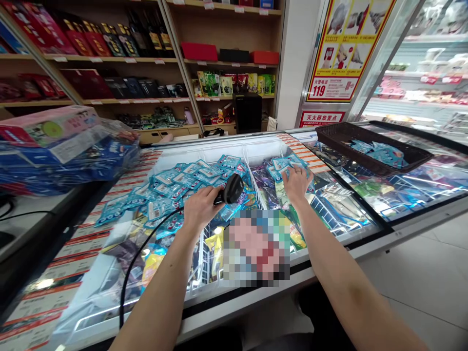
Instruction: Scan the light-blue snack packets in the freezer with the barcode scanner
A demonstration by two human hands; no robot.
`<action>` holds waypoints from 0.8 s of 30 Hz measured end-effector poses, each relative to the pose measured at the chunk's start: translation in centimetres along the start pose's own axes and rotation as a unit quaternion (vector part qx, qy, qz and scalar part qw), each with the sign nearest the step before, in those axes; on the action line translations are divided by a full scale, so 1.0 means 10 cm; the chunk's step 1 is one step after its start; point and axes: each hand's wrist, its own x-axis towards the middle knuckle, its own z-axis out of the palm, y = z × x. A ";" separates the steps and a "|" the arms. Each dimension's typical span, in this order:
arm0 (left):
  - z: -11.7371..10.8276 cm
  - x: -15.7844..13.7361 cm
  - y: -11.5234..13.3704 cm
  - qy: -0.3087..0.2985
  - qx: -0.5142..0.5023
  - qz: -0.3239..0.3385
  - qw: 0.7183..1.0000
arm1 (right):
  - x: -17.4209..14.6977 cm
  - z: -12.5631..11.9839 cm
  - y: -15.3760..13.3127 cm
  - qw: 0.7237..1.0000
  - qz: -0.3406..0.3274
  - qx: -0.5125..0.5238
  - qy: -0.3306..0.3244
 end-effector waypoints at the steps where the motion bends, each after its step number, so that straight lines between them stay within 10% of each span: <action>1: 0.00 0.00 0.00 -0.004 0.000 0.000 1.000 | -0.01 0.03 0.00 1.000 -0.006 -0.002 -0.013; 8: 0.00 -0.03 -0.02 -0.002 -0.014 0.004 1.000 | -0.03 0.06 -0.09 1.000 -0.020 0.001 -0.015; 24: -0.05 -0.10 -0.10 0.054 -0.034 -0.058 0.996 | -0.09 0.08 -0.42 0.926 -0.317 0.072 -0.193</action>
